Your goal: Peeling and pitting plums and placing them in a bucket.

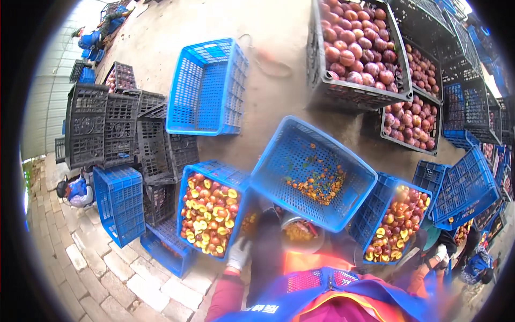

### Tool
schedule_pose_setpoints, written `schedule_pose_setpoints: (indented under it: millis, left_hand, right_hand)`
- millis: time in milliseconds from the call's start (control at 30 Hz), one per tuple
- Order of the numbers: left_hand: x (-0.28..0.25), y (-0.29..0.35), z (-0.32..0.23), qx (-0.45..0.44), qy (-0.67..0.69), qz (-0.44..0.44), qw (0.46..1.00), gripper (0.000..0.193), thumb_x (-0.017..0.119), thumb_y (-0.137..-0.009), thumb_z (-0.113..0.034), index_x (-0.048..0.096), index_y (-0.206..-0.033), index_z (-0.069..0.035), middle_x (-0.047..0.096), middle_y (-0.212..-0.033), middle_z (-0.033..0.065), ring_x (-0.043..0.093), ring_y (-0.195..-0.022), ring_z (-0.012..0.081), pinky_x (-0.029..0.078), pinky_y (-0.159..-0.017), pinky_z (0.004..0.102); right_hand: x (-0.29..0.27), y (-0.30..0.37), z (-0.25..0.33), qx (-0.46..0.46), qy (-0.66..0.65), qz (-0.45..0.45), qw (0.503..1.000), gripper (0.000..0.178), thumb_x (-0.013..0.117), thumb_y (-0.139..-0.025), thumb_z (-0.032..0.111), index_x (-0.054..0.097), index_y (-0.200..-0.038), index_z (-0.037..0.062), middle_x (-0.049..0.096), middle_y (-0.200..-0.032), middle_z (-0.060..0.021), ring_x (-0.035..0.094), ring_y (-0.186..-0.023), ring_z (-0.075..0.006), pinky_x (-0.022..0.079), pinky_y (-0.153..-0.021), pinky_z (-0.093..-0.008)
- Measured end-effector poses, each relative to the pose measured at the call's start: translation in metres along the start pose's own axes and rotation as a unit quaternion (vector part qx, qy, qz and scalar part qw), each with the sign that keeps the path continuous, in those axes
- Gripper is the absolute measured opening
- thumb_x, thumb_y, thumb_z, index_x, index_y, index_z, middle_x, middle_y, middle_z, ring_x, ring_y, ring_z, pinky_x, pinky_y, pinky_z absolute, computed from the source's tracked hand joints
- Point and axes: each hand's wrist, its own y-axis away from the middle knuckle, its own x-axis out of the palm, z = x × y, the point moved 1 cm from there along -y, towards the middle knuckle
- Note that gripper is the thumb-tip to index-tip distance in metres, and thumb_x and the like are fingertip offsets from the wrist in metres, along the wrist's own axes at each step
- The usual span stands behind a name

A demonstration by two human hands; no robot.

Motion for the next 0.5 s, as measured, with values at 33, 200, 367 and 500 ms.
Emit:
schedule_pose_setpoints:
  millis: [33,200,367,500]
  left_hand:
    - [-0.007,0.030,-0.020,0.021,0.025,0.036,0.999,0.040,0.070,-0.104,-0.036,0.073,-0.134,-0.010,0.072,-0.128,0.0284,0.069,-0.120,0.0438,0.055,-0.103,0.0482]
    - [0.017,0.099,0.012,0.093,0.084,0.369,0.921,0.046,0.068,-0.104,-0.042,0.074,-0.135,-0.010,0.075,-0.129,0.0204,0.072,-0.118,0.0341,0.055,-0.101,0.0457]
    - [-0.051,0.099,0.039,0.057,0.002,0.488,0.871,0.047,0.050,-0.112,-0.045,0.076,-0.134,-0.014,0.079,-0.127,0.0142,0.073,-0.120,0.0364,0.054,-0.101,0.0447]
    - [-0.164,0.106,0.035,0.146,-0.022,0.392,0.908,0.042,0.057,-0.107,-0.044,0.081,-0.121,-0.012,0.079,-0.117,0.0204,0.075,-0.111,0.0399,0.054,-0.095,0.0455]
  right_hand:
    - [-0.003,0.023,0.010,0.001,0.009,0.016,1.000,0.053,0.073,-0.104,0.037,0.062,-0.143,0.0037,0.067,-0.134,-0.0165,0.064,-0.125,-0.0281,0.049,-0.108,-0.0391]
    - [0.006,0.115,0.095,-0.019,0.053,0.100,0.993,0.048,0.073,-0.103,0.037,0.066,-0.138,0.0045,0.070,-0.127,-0.0147,0.066,-0.118,-0.0259,0.051,-0.104,-0.0383]
    - [0.043,0.175,0.211,-0.045,0.089,0.166,0.981,0.045,0.073,-0.103,0.038,0.070,-0.134,0.0052,0.073,-0.120,-0.0128,0.069,-0.112,-0.0238,0.053,-0.100,-0.0375]
    - [0.088,0.216,0.307,-0.067,0.105,0.208,0.970,0.042,0.072,-0.103,0.038,0.073,-0.130,0.0058,0.076,-0.115,-0.0114,0.071,-0.107,-0.0220,0.055,-0.097,-0.0368]
